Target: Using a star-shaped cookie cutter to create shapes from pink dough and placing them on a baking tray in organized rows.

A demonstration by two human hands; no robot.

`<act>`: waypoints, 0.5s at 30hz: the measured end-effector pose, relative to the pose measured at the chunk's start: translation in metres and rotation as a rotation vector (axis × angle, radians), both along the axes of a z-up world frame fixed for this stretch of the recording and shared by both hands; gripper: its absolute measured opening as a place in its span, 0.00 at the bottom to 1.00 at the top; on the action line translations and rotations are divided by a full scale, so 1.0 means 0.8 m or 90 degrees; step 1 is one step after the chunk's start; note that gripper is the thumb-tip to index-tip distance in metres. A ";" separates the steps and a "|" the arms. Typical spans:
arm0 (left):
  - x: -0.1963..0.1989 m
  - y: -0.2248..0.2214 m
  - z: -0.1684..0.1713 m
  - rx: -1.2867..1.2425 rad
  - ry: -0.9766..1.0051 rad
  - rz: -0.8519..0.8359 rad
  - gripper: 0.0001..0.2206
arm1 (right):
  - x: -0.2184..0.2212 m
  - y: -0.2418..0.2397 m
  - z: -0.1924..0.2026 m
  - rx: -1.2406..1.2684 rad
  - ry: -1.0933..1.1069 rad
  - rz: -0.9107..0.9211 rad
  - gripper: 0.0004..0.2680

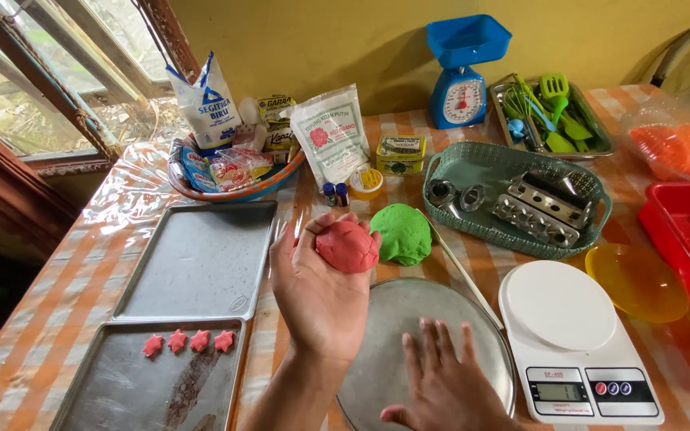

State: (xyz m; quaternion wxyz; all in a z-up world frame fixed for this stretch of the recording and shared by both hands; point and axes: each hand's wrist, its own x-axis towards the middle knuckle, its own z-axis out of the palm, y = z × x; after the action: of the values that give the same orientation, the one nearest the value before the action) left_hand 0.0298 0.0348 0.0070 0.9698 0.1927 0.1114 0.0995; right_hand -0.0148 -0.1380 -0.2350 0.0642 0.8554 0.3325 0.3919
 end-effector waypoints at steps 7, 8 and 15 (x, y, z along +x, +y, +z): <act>0.008 -0.004 -0.025 -0.009 -0.047 -0.019 0.16 | -0.007 -0.035 0.027 -0.149 0.380 0.328 0.13; 0.009 -0.007 -0.031 -0.013 -0.101 -0.036 0.15 | 0.006 -0.038 0.088 -0.177 0.583 0.313 0.15; -0.024 -0.053 -0.031 0.134 -0.148 -0.166 0.21 | 0.010 0.010 0.307 0.506 0.201 0.213 0.12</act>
State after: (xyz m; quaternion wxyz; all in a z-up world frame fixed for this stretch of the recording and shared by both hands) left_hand 0.0104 -0.0079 -0.0174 0.9554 0.2929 -0.0384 0.0056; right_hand -0.0066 -0.1301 0.0108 -0.3847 0.7973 0.2959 0.3589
